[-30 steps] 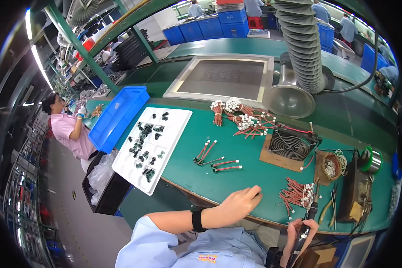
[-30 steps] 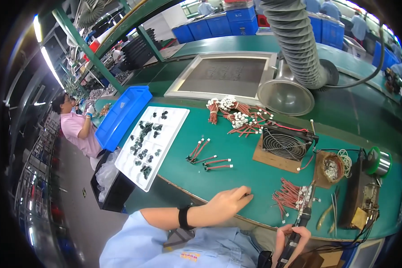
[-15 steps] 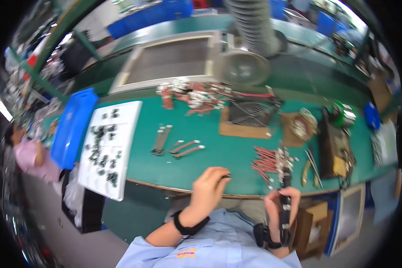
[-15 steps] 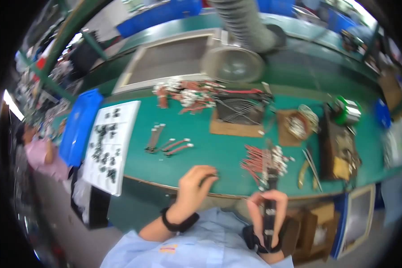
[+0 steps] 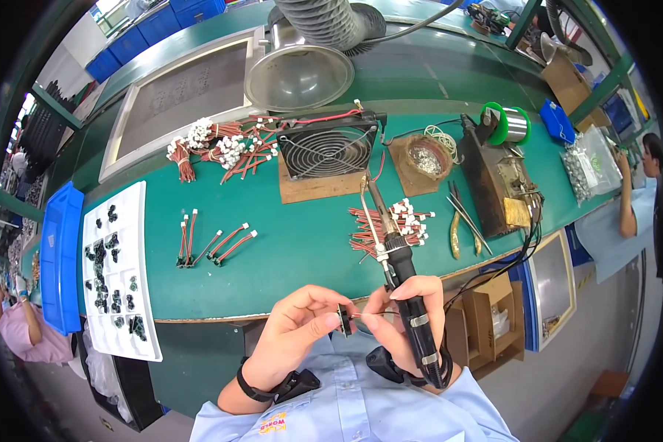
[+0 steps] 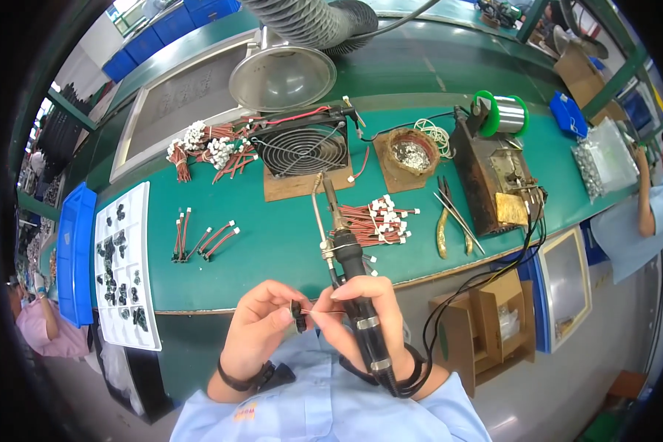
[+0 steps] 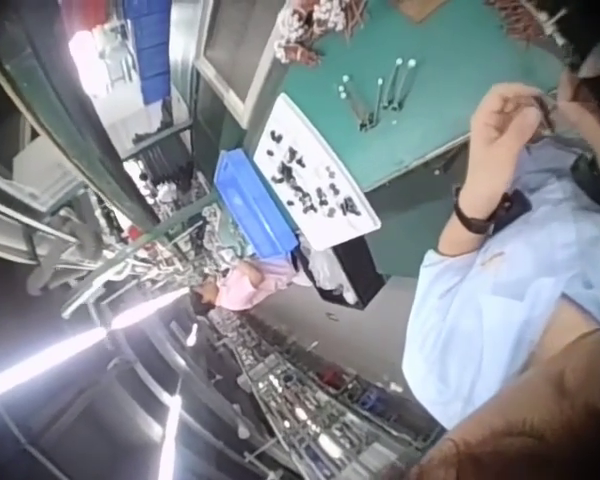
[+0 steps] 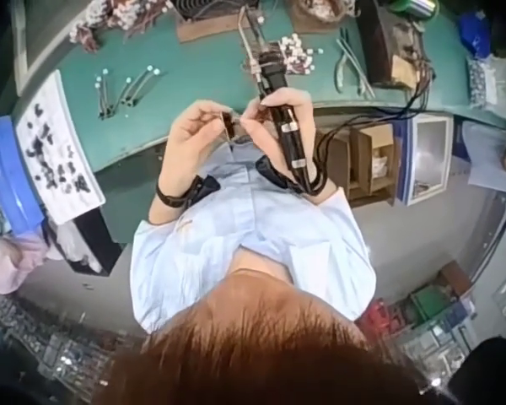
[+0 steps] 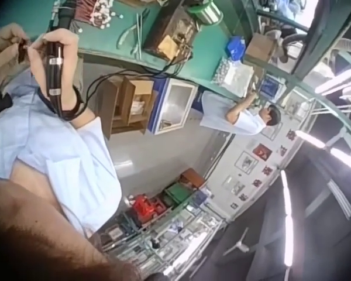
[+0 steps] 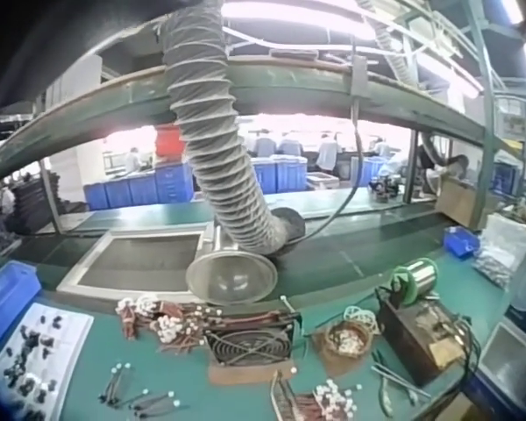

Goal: The person picks up a circuit board and a wire, joins them using a soldering iron, and places the assembly on the table before cleaning the iron's tip and repeating the process.

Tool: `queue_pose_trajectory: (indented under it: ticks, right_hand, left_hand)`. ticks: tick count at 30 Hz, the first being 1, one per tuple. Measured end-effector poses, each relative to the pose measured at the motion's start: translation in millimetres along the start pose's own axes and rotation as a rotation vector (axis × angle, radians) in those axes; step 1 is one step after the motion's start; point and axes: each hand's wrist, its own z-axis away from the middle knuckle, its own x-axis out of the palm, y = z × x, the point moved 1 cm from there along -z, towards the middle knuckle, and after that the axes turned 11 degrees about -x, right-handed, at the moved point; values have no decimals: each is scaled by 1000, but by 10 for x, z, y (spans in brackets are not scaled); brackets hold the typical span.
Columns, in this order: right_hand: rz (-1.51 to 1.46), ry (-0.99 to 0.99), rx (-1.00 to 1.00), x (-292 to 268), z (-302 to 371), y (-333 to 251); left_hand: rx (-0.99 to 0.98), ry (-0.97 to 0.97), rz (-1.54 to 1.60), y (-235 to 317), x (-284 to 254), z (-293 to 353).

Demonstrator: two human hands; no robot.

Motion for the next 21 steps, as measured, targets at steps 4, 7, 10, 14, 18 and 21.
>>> queue_pose_trajectory:
  ticks: [4,7,10,14,18,21]
  right_hand:
    - [102,-97,-72,78,-8,-37]
    - [111,-112,-54,124,47,-21]
    - [130,-127,-72,150,34,-16]
    - [146,-160,-88,152,14,-14]
    - [140,-172,-101,149,1,-16]
    - [128,-172,-109,151,-3,-11]
  left_hand:
    - [-25,-99,157,-94,-124,-11]
    - [-34,-143,207,-115,-173,0]
    - [-37,-181,235,-130,-186,-36]
    - [-25,-166,209,-150,-223,-33]
    - [-29,-159,202,-157,-229,-39]
    - [-41,-173,196,-163,-238,-43]
